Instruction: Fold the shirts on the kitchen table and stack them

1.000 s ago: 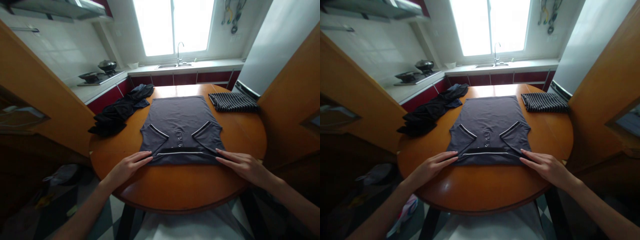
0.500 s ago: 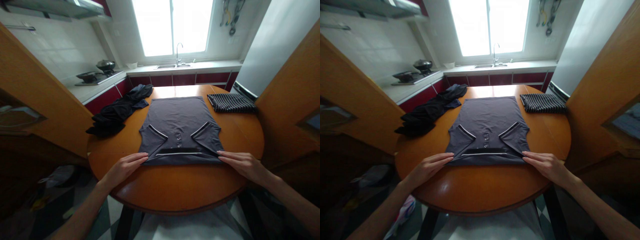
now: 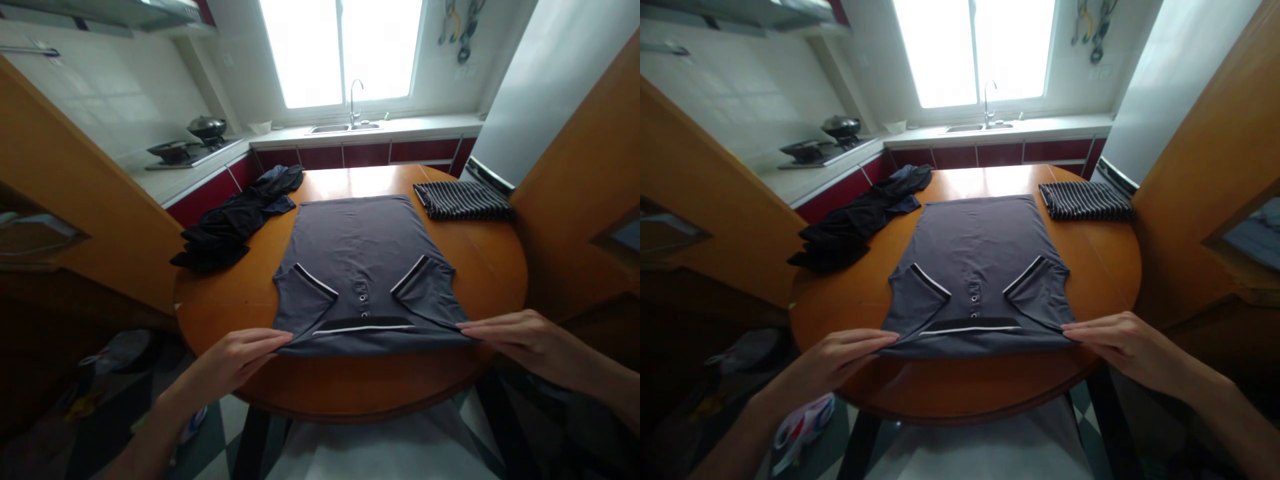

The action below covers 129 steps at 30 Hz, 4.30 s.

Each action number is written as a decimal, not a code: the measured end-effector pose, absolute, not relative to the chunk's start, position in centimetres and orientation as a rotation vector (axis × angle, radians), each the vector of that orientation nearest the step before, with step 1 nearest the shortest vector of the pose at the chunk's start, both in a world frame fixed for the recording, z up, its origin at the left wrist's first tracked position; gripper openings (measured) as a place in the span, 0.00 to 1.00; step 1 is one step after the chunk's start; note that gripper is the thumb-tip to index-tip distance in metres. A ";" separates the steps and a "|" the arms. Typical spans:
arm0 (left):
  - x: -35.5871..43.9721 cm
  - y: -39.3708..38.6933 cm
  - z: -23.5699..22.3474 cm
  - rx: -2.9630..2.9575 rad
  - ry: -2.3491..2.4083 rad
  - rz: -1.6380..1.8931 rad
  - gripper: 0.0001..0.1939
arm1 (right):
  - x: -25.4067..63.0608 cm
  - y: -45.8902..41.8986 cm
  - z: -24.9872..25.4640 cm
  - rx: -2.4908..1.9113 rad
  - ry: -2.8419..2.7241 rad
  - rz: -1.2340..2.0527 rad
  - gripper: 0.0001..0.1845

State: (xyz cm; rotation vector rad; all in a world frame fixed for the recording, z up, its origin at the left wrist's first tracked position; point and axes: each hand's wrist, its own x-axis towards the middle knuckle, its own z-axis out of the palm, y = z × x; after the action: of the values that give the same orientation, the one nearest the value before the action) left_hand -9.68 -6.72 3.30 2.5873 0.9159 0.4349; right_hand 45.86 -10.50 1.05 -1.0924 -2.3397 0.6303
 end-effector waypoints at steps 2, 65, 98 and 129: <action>-9.3 -7.4 4.5 2.538 0.904 0.360 0.17 | 46.1 -11.0 1.9 -1.137 -2.319 0.716 0.17; -7.2 18.0 -1.6 2.127 1.608 0.826 0.23 | 43.4 14.4 -2.1 -1.691 -1.790 0.391 0.15; -3.4 13.7 -2.6 2.487 1.651 0.166 0.38 | 39.3 11.6 -4.2 -2.112 -2.019 0.212 0.41; -12.0 0.1 3.5 2.754 0.998 0.129 0.22 | 44.6 -3.6 0.3 -1.205 -2.512 0.348 0.19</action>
State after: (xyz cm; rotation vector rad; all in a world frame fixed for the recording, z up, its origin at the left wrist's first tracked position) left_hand -12.05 0.14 3.55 2.7544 0.9983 0.1292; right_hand 44.63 -3.60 0.29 -1.2052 -2.5119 0.3483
